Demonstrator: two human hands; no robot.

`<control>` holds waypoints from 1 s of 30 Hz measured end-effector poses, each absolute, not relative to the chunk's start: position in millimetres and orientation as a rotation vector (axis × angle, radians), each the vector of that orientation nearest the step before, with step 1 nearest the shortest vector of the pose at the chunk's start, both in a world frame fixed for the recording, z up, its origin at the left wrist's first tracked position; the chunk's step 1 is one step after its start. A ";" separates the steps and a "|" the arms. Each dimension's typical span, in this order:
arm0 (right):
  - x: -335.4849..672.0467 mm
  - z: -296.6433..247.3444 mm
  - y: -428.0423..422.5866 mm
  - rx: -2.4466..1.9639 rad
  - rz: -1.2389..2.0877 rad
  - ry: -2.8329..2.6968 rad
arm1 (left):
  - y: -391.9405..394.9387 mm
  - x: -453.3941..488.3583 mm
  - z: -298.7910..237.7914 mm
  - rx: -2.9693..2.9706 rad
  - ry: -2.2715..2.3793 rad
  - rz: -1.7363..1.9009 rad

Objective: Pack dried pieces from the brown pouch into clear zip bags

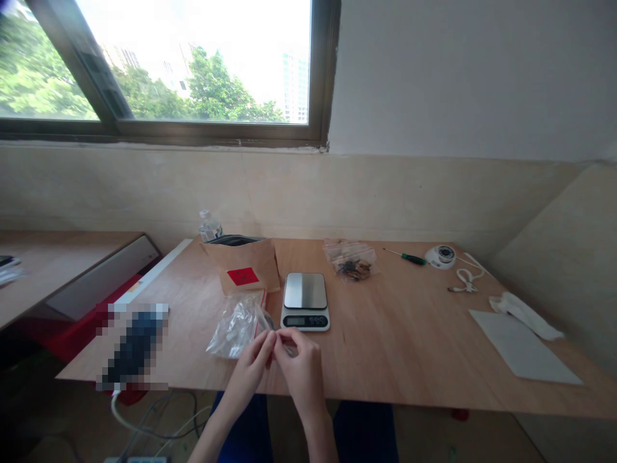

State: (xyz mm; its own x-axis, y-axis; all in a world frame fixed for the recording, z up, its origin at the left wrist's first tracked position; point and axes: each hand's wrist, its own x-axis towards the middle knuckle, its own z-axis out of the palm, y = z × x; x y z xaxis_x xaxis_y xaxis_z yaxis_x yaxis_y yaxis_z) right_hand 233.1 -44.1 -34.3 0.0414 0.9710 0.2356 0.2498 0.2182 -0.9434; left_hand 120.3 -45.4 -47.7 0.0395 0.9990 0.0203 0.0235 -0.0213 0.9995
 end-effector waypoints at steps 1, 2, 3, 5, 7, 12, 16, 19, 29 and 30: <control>233.3 -34.3 -43.9 -1.233 0.849 -1.449 | -45.4 119.9 -48.6 1.266 1.192 1.172; 233.6 -33.9 -43.8 -1.225 0.840 -1.470 | -45.4 119.4 -50.0 1.264 1.198 1.167; 233.8 -33.3 -43.9 -1.217 0.832 -1.492 | -45.3 118.7 -51.5 1.255 1.206 1.168; 233.6 -32.1 -44.7 -1.206 0.827 -1.525 | -44.9 118.0 -54.2 1.239 1.223 1.185; 232.5 -32.3 -45.4 -1.213 0.820 -1.526 | -44.2 118.0 -55.2 1.259 1.230 1.199; 240.0 -39.5 -34.6 -1.301 0.731 -1.486 | -43.8 114.9 -48.2 1.419 1.277 1.176; 261.9 -37.3 -10.0 -1.440 0.604 -1.258 | -46.8 102.3 -42.3 1.433 1.365 1.194; 268.3 -22.3 4.2 -1.465 0.538 -1.273 | -49.8 94.1 -38.7 1.508 1.281 1.133; 243.9 26.6 22.0 -1.058 0.894 -1.283 | -24.1 79.5 -65.5 1.189 1.045 1.245; 241.5 27.1 25.8 -1.033 0.935 -1.282 | -18.1 79.2 -72.0 1.186 1.037 1.228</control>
State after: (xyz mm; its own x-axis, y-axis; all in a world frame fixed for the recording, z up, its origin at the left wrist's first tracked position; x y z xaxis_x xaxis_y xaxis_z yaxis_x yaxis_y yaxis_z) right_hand 241.5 25.8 27.1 0.0746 0.9550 0.2871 0.0184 0.2866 -0.9579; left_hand 79.2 -18.1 -72.0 0.0843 0.9955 0.0436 -0.1237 -0.0330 0.9918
